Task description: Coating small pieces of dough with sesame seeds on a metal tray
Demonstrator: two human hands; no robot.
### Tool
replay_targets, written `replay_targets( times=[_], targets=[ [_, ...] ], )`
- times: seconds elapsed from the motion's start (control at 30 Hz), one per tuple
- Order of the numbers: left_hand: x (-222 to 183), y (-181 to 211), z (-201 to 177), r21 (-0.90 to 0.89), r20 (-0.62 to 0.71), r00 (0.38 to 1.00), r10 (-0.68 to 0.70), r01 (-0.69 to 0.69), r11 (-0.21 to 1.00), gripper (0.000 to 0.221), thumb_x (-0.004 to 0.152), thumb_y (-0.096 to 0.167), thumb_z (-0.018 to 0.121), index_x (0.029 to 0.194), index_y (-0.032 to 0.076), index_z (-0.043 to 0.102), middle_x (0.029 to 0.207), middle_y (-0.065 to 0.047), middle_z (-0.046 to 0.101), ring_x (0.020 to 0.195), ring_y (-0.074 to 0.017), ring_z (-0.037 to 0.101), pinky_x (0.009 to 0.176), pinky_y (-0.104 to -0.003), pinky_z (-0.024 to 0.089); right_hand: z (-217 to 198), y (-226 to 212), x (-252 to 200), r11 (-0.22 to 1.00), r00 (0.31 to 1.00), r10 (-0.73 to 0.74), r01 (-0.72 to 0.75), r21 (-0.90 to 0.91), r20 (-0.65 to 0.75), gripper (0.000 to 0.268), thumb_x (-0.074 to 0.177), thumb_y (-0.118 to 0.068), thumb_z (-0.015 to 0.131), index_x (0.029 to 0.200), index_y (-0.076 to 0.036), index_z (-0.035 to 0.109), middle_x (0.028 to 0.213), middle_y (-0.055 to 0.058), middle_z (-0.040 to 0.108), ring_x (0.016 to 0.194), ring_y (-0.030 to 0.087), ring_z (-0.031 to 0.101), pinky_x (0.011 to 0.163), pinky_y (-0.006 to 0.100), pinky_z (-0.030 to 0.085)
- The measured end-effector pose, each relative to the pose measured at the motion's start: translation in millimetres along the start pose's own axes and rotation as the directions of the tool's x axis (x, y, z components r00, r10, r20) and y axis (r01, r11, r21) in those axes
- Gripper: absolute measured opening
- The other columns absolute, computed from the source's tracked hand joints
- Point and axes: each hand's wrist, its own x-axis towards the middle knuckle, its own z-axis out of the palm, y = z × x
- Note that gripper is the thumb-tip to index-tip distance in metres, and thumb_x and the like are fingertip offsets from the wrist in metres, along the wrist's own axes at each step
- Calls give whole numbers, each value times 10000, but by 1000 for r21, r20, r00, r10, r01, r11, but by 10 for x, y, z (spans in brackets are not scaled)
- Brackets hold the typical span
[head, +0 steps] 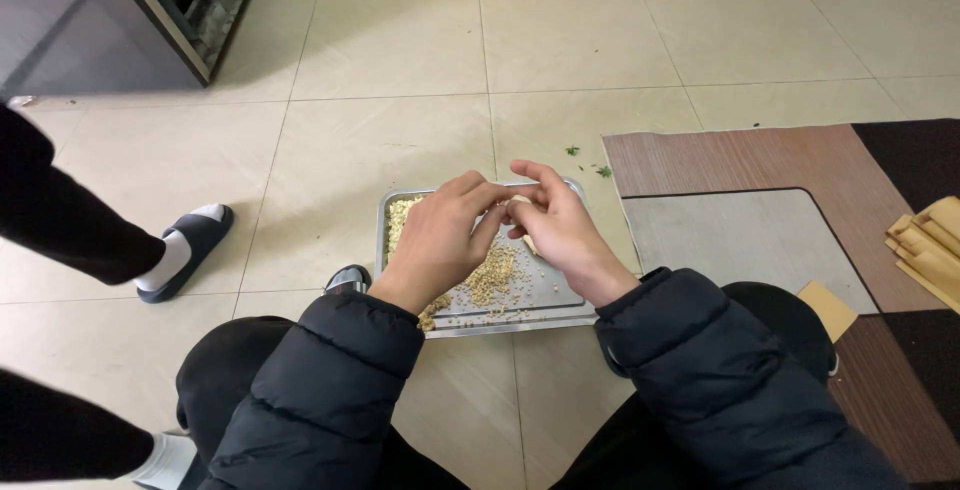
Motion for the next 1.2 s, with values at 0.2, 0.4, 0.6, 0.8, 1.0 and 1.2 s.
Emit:
replay_targets(
  times=[0.2,0.4,0.6,0.8,1.0,1.2],
  targets=[
    [9,-69,73,21,6,1000,13,-13,1000,196,1116,277,679,1234,171,794,1018,-45,724,1042,-317,779,850,-488,653,-16,-3,-27,999,1000,8,-9,33,20,677,1001,0,569,1670,9,463,1320,230,802,958,197,763,810,311,666],
    [1,-122,125,50,-27,999,25,-23,998,144,1118,282,676,1168,201,785,964,-11,692,998,-277,778,811,-460,651,-1,-19,-8,1000,999,-3,2,23,33,509,1094,-124,578,1586,3,561,1130,134,813,926,169,757,803,317,647],
    [29,-111,85,55,-49,999,17,-15,998,158,1132,292,637,1157,220,776,951,-11,678,995,-294,774,816,-471,645,-47,303,144,1000,997,19,-18,-17,76,390,1186,-245,553,1442,-24,747,985,111,754,831,215,802,719,337,697],
    [8,-32,86,8,-28,1000,6,-6,1000,195,1137,284,630,1203,190,788,1021,-20,707,1034,-295,778,839,-461,645,-23,72,21,1000,995,-16,14,23,95,408,1166,-149,509,1516,-3,661,969,106,742,830,171,728,762,314,671],
    [-50,-54,104,8,-60,998,14,-14,1000,147,1124,297,692,1131,181,781,965,-31,716,1003,-303,791,807,-488,647,-59,74,-52,1000,995,-12,10,26,104,406,1132,-137,529,1477,2,690,952,96,701,823,161,712,777,325,674],
    [-121,-25,126,-24,-68,997,-32,30,999,153,1133,303,664,1111,197,771,947,-8,709,969,-279,802,794,-480,648,-83,81,-81,998,996,-55,53,37,64,360,1045,-52,600,1366,31,741,878,120,708,703,128,582,654,300,575]
  ],
)
